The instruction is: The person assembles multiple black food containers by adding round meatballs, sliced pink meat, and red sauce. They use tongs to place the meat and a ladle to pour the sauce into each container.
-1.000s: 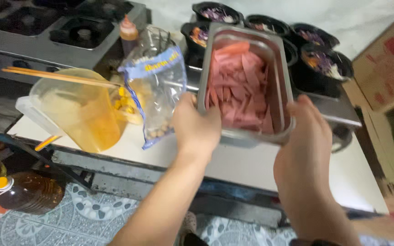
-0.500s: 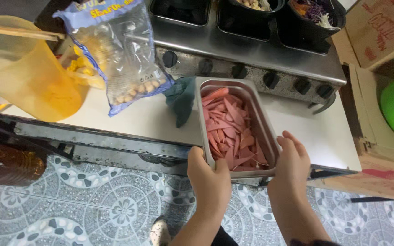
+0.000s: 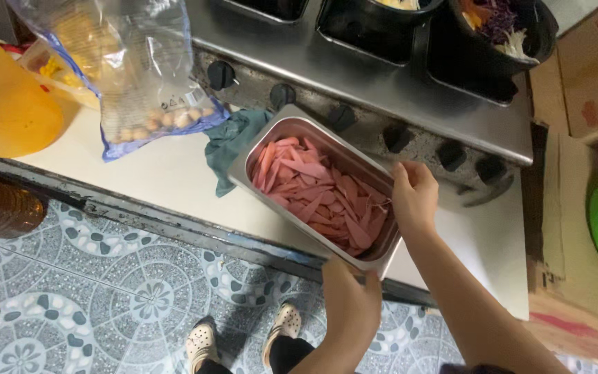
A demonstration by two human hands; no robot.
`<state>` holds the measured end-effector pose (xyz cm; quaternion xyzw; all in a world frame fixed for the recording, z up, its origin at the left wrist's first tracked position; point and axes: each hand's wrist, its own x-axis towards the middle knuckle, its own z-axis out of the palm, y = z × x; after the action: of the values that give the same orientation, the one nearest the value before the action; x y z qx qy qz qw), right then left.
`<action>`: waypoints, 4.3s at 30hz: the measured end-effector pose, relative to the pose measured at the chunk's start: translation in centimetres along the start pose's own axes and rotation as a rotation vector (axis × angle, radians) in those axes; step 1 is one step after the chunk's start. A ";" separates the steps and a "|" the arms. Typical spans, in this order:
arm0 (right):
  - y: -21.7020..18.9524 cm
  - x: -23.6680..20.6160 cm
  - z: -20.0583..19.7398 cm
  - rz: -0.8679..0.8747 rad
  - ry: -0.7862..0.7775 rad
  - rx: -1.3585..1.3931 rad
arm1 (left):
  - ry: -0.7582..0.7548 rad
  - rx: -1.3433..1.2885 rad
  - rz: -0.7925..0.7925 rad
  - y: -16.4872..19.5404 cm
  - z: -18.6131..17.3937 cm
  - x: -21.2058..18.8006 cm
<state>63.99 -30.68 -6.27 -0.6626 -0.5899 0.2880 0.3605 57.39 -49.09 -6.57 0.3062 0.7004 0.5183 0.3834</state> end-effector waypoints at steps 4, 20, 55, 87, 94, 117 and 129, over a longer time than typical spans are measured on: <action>-1.6 1.3 1.5 -0.499 0.214 -0.383 | -0.730 0.310 -0.270 2.3 -1.8 4.3; -30.3 7.7 29.2 -1.029 -0.135 0.278 | 0.241 0.416 0.336 7.3 -22.7 27.7; -36.5 14.4 38.5 0.225 -0.489 0.092 | -0.065 0.353 0.145 2.7 -25.7 31.3; -38.0 5.6 24.8 -0.492 -0.199 0.152 | 0.159 0.418 0.167 1.8 -22.6 30.7; -28.6 0.6 10.7 -0.541 -0.293 0.384 | 0.409 0.349 0.326 3.6 -18.3 24.1; -10.7 -8.7 -10.4 -0.097 -0.488 -0.543 | 0.327 0.543 0.376 0.3 -11.7 19.1; -12.0 -8.9 -6.1 0.080 -0.592 -0.916 | 0.403 0.390 0.306 -1.0 -9.0 14.7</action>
<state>60.79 -39.85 6.70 -0.6645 -0.7055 0.1893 -0.1575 42.02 -41.67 -9.28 0.3671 0.7942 0.4761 0.0888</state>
